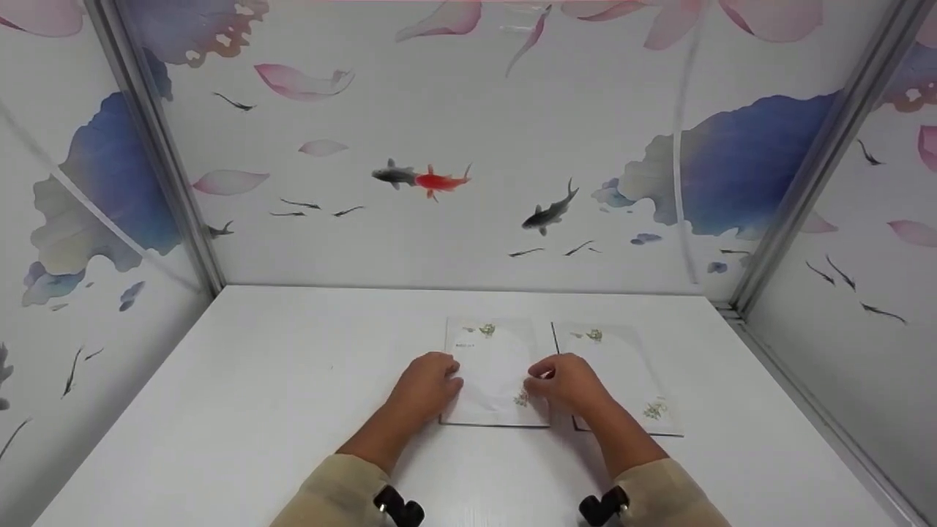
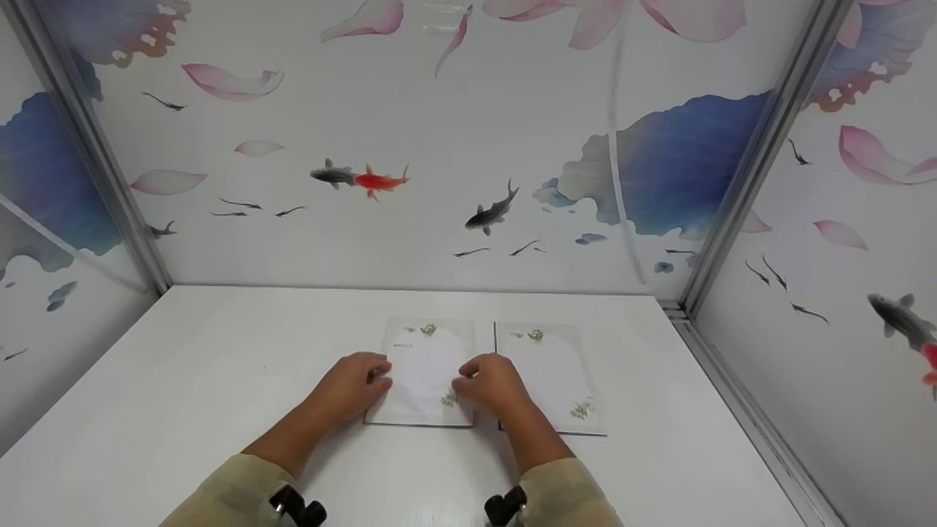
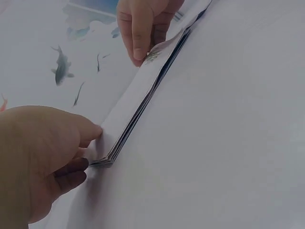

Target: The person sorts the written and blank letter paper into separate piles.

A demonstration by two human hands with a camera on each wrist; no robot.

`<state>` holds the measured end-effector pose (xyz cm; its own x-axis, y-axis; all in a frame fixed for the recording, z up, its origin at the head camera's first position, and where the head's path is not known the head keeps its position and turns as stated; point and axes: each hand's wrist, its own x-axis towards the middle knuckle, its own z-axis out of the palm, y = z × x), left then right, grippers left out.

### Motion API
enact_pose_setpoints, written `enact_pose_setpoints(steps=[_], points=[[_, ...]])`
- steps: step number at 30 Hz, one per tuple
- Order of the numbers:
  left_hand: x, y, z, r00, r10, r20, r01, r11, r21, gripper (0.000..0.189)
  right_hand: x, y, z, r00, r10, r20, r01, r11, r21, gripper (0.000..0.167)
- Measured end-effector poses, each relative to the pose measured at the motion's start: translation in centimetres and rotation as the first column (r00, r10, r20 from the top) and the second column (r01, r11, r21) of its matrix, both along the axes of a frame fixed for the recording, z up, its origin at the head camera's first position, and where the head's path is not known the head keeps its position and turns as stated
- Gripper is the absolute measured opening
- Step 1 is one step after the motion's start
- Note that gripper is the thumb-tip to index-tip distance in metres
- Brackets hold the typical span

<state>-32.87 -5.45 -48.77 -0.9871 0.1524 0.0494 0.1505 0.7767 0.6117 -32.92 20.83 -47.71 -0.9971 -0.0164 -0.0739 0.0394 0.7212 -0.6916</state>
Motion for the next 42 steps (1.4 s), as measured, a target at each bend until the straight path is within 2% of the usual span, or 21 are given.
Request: enact_pose_setpoints(steps=[3,7,9,12,19,29,37,42], points=[[-0.1,0.2,0.0,0.997,0.077,0.012,-0.077,0.991,0.113,0.044,0.1,-0.1,0.0,0.997,-0.069,0.019,0.071,0.993,-0.091,0.036],[-0.4,0.4,-0.2,0.982,0.164,0.09,-0.182,0.952,0.246,0.051,0.2,-0.2,0.1,0.991,-0.129,0.042,0.134,0.977,-0.166,0.052],[-0.5,0.4,-0.3,0.972,0.189,0.141,-0.223,0.93,0.292,0.054,0.2,-0.1,0.1,0.99,-0.138,0.038,0.143,0.973,-0.183,0.055],[-0.6,0.3,-0.4,0.963,0.202,0.181,-0.253,0.906,0.338,0.054,0.3,-0.1,0.2,0.989,-0.148,0.028,0.15,0.967,-0.207,0.051],[-0.7,0.0,-0.5,0.964,0.199,0.178,-0.252,0.897,0.364,0.052,0.2,0.0,0.1,0.987,-0.162,0.019,0.162,0.955,-0.25,0.035],[-0.8,-1.2,0.2,0.953,0.227,0.199,-0.286,0.89,0.356,0.048,-0.1,-1.3,0.3,0.981,-0.183,0.07,0.195,0.928,-0.317,0.035],[-1.2,-3.7,0.8,0.952,0.251,0.178,-0.299,0.892,0.338,0.049,-0.3,-4.3,0.6,0.982,-0.173,0.08,0.19,0.912,-0.364,0.035],[-1.3,-6.0,0.9,0.944,0.27,0.19,-0.321,0.888,0.329,0.05,-0.3,-6.6,0.7,0.982,-0.159,0.098,0.185,0.907,-0.378,0.034]])
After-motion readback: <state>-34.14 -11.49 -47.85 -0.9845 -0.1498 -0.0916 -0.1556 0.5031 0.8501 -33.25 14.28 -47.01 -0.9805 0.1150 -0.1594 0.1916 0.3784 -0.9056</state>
